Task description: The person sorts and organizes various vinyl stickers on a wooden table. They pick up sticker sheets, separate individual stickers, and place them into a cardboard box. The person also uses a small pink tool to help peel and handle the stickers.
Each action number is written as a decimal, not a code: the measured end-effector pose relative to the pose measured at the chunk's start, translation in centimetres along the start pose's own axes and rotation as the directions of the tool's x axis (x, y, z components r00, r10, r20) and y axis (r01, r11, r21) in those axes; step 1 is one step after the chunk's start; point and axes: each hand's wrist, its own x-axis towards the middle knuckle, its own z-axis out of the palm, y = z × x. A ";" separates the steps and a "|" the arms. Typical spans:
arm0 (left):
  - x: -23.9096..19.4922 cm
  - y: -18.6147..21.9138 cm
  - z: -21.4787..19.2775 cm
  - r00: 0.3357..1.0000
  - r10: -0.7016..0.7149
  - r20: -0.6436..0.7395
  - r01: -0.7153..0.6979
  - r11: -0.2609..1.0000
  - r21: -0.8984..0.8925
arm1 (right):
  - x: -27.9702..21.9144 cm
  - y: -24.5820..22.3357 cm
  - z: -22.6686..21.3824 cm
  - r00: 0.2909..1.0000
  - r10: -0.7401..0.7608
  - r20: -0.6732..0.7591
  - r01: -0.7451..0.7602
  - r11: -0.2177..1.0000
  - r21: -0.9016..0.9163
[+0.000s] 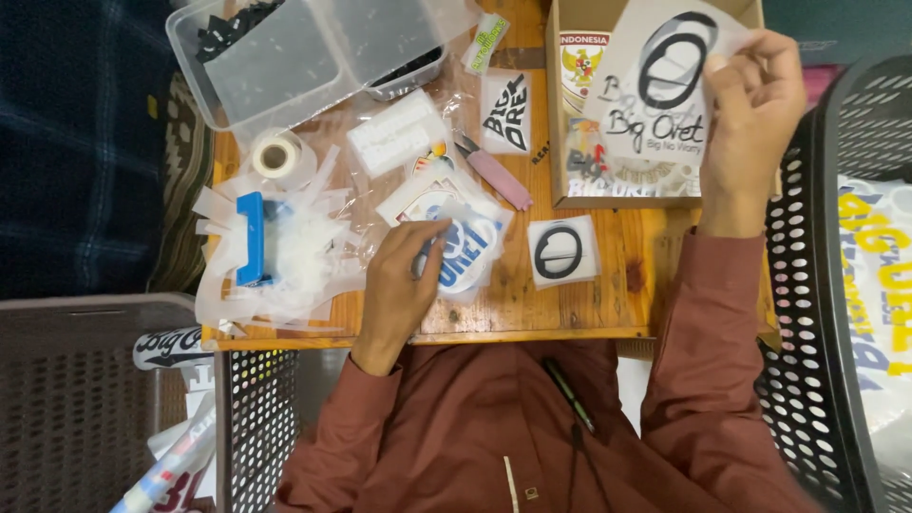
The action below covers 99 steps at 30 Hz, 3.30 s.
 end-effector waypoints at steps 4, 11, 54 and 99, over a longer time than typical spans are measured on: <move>-0.4 0.3 -0.2 0.997 0.018 -0.068 -0.021 0.999 -0.037 | -0.6 -2.0 3.6 0.993 0.109 0.038 -0.100 0.978 -0.181; -1.3 0.2 -0.4 0.977 -0.002 -0.214 -0.031 0.988 -0.153 | 2.3 0.7 8.6 0.882 0.137 0.452 0.107 0.874 -0.473; -1.6 -2.7 0.2 0.774 -0.362 -0.520 0.054 0.856 -0.515 | -16.1 -2.0 11.3 0.605 -0.002 0.796 0.562 0.709 -0.425; -1.5 -1.2 0.2 0.801 -0.327 -0.502 0.205 0.937 -0.282 | -14.9 -3.8 -6.4 0.895 0.437 0.091 -0.163 0.510 -0.845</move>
